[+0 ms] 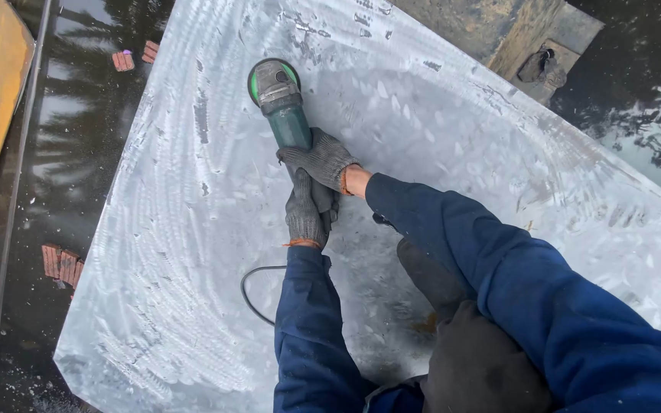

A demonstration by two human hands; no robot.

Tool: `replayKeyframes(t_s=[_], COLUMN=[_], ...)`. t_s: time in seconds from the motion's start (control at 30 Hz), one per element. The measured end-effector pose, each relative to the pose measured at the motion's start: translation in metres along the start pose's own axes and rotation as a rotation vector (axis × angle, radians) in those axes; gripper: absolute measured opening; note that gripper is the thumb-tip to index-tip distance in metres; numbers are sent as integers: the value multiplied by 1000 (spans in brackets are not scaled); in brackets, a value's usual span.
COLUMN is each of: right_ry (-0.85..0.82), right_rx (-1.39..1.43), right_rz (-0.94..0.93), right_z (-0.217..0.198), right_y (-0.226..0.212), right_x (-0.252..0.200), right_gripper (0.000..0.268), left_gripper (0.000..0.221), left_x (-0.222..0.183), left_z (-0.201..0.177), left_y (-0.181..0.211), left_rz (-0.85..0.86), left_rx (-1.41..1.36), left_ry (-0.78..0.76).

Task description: Grinding a large metal plate using an electric angle grinder.

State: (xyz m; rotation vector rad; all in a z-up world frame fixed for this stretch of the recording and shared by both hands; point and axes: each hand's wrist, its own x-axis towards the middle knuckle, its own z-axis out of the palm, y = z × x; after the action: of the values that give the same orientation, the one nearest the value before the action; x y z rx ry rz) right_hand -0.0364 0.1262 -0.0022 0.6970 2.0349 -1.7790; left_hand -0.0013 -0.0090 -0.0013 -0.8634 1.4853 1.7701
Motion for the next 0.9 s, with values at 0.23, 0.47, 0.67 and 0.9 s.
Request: replayKeyframes(t_s=[0.23,0.47,0.67,0.9], right_ry=[225,578,526,288], right_rx=[387,861,867,229], right_rz=[20,136,263,127], right_z=[-47,-107,-98,-35], right_y=[82,137,141,94], right_x=[-79,-214,-210,-99], right_gripper=[57,60,69,74], left_gripper=[63,81,91,59], left_x=[-27,-7,-45,-31], left_z=[34,54,68,3], left_y=[-36,-218,-140,-100], left_rz=[319,352,565,614], left_rx=[1021,1446,1395,1097], left_ry=[-234,-618,-621,-296])
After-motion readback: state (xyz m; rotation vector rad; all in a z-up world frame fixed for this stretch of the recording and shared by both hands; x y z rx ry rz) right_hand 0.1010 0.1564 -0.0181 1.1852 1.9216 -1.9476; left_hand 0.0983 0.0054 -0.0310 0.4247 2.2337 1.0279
